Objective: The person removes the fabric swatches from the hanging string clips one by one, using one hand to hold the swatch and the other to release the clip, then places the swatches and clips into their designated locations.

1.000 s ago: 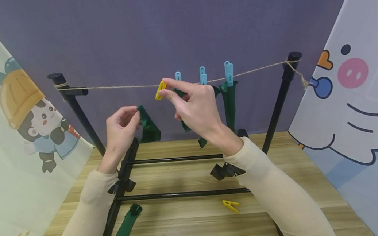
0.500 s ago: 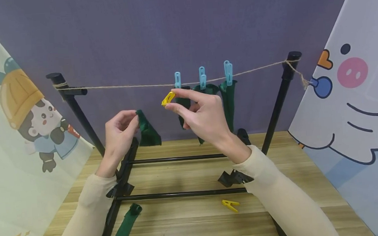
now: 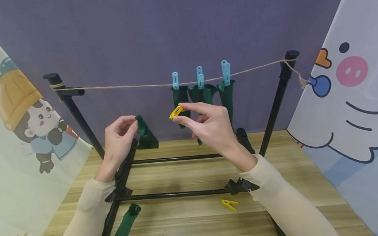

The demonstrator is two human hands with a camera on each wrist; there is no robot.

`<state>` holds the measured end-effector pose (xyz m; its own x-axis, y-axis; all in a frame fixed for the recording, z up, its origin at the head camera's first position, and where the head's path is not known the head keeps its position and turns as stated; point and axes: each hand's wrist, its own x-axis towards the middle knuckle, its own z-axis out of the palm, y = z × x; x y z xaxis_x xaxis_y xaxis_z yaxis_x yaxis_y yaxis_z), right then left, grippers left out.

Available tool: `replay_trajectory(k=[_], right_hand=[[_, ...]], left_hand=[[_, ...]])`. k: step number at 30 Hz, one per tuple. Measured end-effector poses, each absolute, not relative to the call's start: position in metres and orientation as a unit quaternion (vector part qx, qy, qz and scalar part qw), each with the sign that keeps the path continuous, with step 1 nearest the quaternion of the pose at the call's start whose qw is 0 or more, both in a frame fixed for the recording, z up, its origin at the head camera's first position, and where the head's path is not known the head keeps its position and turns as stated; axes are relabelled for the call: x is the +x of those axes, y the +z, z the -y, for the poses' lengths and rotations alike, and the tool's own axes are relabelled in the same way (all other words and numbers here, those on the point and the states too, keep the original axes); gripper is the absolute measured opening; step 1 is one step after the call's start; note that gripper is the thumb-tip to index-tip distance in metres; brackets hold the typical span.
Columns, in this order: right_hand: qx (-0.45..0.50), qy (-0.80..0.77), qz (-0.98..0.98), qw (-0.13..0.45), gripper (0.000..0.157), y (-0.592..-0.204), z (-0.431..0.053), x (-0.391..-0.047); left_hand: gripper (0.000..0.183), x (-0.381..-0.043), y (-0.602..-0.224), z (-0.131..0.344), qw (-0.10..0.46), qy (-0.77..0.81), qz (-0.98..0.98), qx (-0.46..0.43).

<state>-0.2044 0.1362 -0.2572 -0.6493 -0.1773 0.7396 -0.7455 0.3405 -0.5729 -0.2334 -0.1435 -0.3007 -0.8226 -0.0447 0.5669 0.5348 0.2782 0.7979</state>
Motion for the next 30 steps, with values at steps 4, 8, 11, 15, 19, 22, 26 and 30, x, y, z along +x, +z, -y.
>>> replay_trajectory(k=[4, 8, 11, 15, 19, 22, 26, 30], right_hand=[[0.293, 0.487, 0.771, 0.286, 0.036, -0.265, -0.141, -0.203], [0.287, 0.487, 0.775, 0.283, 0.035, -0.273, -0.147, -0.203], [0.286, 0.49, 0.773, 0.282, 0.035, -0.278, -0.15, -0.203], [0.279, 0.49, 0.776, 0.283, 0.034, -0.284, -0.155, -0.203], [0.267, 0.49, 0.781, 0.278, 0.034, -0.29, -0.158, -0.201], [0.258, 0.495, 0.783, 0.273, 0.034, -0.294, -0.161, -0.199], [0.24, 0.501, 0.788, 0.266, 0.034, -0.301, -0.165, -0.196], [0.219, 0.502, 0.796, 0.257, 0.034, -0.308, -0.17, -0.193]], left_hand=[[0.016, -0.232, -0.305, 0.145, 0.242, -0.585, 0.758, -0.159], [0.016, -0.232, -0.308, 0.146, 0.241, -0.584, 0.759, -0.157], [0.015, -0.232, -0.31, 0.148, 0.242, -0.582, 0.761, -0.156], [0.016, -0.232, -0.313, 0.151, 0.234, -0.581, 0.765, -0.152], [0.017, -0.23, -0.317, 0.153, 0.219, -0.586, 0.766, -0.147], [0.016, -0.229, -0.32, 0.154, 0.213, -0.586, 0.768, -0.146], [0.016, -0.228, -0.324, 0.154, 0.214, -0.583, 0.77, -0.145], [0.016, -0.226, -0.329, 0.154, 0.217, -0.583, 0.77, -0.142]])
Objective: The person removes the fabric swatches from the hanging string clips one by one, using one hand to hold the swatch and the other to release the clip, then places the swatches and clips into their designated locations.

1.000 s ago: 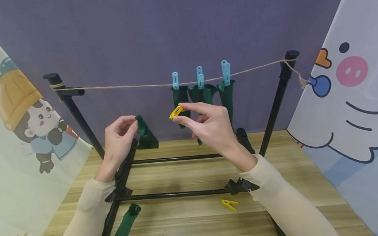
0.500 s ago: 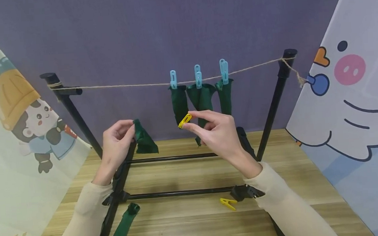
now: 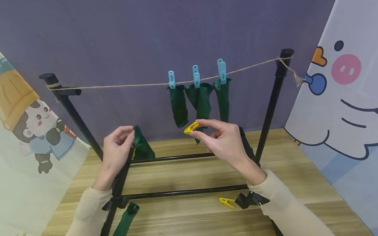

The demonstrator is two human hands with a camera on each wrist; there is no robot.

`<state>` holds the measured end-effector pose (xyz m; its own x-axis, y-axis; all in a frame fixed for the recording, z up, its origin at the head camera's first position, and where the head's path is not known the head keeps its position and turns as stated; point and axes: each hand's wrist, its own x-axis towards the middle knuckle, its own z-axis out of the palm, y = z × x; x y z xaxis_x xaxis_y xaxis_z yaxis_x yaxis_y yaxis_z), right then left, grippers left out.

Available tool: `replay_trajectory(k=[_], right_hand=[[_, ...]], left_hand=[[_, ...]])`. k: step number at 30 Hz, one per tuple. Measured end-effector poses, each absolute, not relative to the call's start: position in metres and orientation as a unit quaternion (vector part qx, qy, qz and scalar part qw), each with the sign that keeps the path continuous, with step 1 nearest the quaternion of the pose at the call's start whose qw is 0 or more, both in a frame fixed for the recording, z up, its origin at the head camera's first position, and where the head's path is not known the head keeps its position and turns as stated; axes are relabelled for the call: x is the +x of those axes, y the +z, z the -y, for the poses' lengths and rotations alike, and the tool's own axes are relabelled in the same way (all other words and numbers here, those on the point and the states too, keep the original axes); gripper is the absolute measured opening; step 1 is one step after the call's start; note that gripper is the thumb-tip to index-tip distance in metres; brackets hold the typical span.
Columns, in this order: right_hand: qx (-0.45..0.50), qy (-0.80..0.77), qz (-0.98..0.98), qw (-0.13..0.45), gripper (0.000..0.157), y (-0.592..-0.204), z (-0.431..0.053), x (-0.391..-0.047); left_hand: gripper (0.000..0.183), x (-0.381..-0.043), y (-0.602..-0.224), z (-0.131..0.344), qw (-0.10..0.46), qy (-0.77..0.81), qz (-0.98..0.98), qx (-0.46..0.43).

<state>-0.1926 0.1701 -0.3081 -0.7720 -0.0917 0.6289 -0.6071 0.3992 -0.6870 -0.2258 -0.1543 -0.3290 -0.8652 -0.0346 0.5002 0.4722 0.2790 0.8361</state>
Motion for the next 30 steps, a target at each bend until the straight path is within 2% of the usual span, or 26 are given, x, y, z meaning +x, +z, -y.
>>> replay_trajectory(k=[18, 30], right_hand=[[0.182, 0.509, 0.812, 0.22, 0.029, -0.341, -0.186, -0.185], [0.152, 0.514, 0.823, 0.188, 0.028, -0.374, -0.201, -0.181]], left_hand=[[0.018, -0.222, -0.354, 0.158, 0.202, -0.577, 0.782, -0.124], [0.016, -0.203, -0.374, 0.161, 0.171, -0.562, 0.799, -0.129]])
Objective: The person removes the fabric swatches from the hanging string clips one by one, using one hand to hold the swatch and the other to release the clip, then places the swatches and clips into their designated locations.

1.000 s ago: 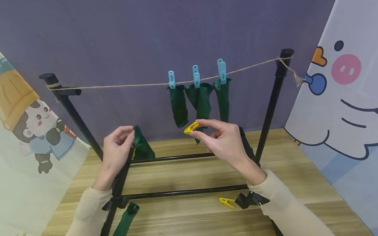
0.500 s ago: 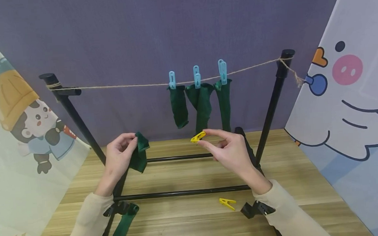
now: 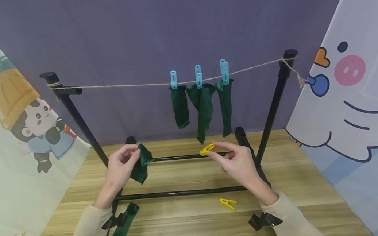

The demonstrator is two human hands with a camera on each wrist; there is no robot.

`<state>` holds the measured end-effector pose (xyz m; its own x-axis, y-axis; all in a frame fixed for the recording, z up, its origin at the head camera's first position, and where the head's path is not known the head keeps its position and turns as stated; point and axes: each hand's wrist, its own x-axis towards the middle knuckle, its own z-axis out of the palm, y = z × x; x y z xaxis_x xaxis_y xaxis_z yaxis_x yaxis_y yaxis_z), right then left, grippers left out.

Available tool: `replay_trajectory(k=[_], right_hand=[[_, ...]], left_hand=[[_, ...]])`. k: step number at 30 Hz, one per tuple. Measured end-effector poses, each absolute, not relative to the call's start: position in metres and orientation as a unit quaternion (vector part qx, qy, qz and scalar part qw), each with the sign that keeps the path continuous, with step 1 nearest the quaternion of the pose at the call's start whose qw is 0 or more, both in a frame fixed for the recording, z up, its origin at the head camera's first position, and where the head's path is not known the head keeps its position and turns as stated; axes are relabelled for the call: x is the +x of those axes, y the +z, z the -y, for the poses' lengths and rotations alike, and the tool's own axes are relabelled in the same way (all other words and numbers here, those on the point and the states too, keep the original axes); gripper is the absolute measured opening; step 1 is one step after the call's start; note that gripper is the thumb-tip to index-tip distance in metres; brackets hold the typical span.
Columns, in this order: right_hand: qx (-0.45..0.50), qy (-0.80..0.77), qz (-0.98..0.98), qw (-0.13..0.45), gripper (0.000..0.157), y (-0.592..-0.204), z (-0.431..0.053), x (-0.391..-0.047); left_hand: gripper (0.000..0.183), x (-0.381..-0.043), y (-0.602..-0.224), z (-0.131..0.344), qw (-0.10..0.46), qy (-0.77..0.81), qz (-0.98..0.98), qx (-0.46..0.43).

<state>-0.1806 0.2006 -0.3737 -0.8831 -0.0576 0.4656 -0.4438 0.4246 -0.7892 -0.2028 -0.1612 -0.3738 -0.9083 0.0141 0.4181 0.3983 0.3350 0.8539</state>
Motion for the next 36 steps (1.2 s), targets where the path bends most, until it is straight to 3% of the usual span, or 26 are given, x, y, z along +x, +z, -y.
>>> replay_trajectory(k=[18, 27, 36], right_hand=[[0.096, 0.524, 0.835, 0.138, 0.028, -0.413, -0.217, -0.166], [0.098, 0.513, 0.84, 0.147, 0.024, -0.433, -0.224, -0.16], [0.102, 0.497, 0.854, 0.115, 0.023, -0.454, -0.231, -0.154]], left_hand=[[0.016, -0.185, -0.415, 0.165, 0.132, -0.535, 0.826, -0.121], [0.017, -0.179, -0.431, 0.172, 0.118, -0.534, 0.83, -0.109], [0.017, -0.171, -0.445, 0.176, 0.102, -0.528, 0.837, -0.103]])
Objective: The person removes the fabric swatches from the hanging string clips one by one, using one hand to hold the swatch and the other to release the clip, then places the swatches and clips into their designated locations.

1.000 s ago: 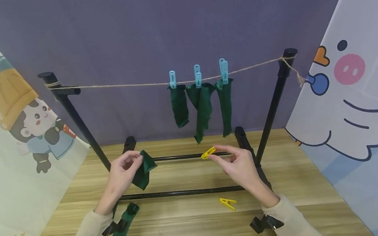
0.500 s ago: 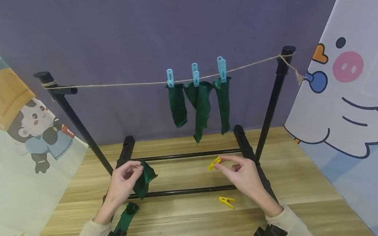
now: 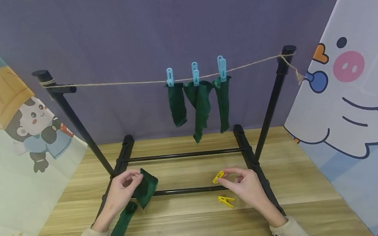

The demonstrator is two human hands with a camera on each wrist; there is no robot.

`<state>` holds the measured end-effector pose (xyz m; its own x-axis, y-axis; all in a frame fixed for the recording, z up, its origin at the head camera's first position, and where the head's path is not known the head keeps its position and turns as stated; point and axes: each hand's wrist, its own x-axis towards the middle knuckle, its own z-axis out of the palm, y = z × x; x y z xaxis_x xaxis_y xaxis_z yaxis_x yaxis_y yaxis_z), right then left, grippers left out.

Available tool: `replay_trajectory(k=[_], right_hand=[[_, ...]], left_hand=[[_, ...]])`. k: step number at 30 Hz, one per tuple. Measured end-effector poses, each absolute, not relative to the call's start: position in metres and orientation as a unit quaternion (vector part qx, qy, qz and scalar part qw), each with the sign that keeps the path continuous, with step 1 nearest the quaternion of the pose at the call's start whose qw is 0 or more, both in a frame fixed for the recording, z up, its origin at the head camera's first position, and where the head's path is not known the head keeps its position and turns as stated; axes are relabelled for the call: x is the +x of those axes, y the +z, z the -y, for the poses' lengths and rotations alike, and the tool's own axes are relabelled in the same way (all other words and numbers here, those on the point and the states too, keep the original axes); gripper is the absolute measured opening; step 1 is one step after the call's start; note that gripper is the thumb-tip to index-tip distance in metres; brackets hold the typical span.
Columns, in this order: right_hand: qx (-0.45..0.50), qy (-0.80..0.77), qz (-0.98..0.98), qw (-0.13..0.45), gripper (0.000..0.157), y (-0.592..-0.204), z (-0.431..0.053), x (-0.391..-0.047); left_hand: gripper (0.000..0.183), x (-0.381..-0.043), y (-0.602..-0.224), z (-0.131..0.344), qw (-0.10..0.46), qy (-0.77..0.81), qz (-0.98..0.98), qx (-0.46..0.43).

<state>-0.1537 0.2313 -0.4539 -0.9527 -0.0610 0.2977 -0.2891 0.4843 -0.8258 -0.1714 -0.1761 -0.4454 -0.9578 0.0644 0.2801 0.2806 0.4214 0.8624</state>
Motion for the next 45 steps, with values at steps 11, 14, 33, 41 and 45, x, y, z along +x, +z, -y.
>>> replay_trajectory(k=[11, 14, 33, 41, 45], right_hand=[[0.071, 0.514, 0.855, -0.013, 0.031, -0.468, -0.234, -0.147], [0.078, 0.512, 0.854, -0.044, 0.032, -0.473, -0.236, -0.146], [0.118, 0.463, 0.872, -0.109, 0.035, -0.493, -0.243, -0.142], [0.145, 0.446, 0.877, -0.102, 0.03, -0.497, -0.245, -0.142], [0.153, 0.432, 0.883, -0.104, 0.03, -0.5, -0.245, -0.142]], left_hand=[[0.015, -0.165, -0.459, 0.182, 0.054, -0.523, 0.846, -0.087], [0.015, -0.163, -0.461, 0.186, 0.039, -0.513, 0.853, -0.088], [0.019, -0.157, -0.473, 0.212, -0.092, -0.437, 0.883, -0.144], [0.013, -0.157, -0.479, 0.218, -0.08, -0.375, 0.909, -0.164], [0.008, -0.157, -0.482, 0.219, -0.065, -0.346, 0.922, -0.162]])
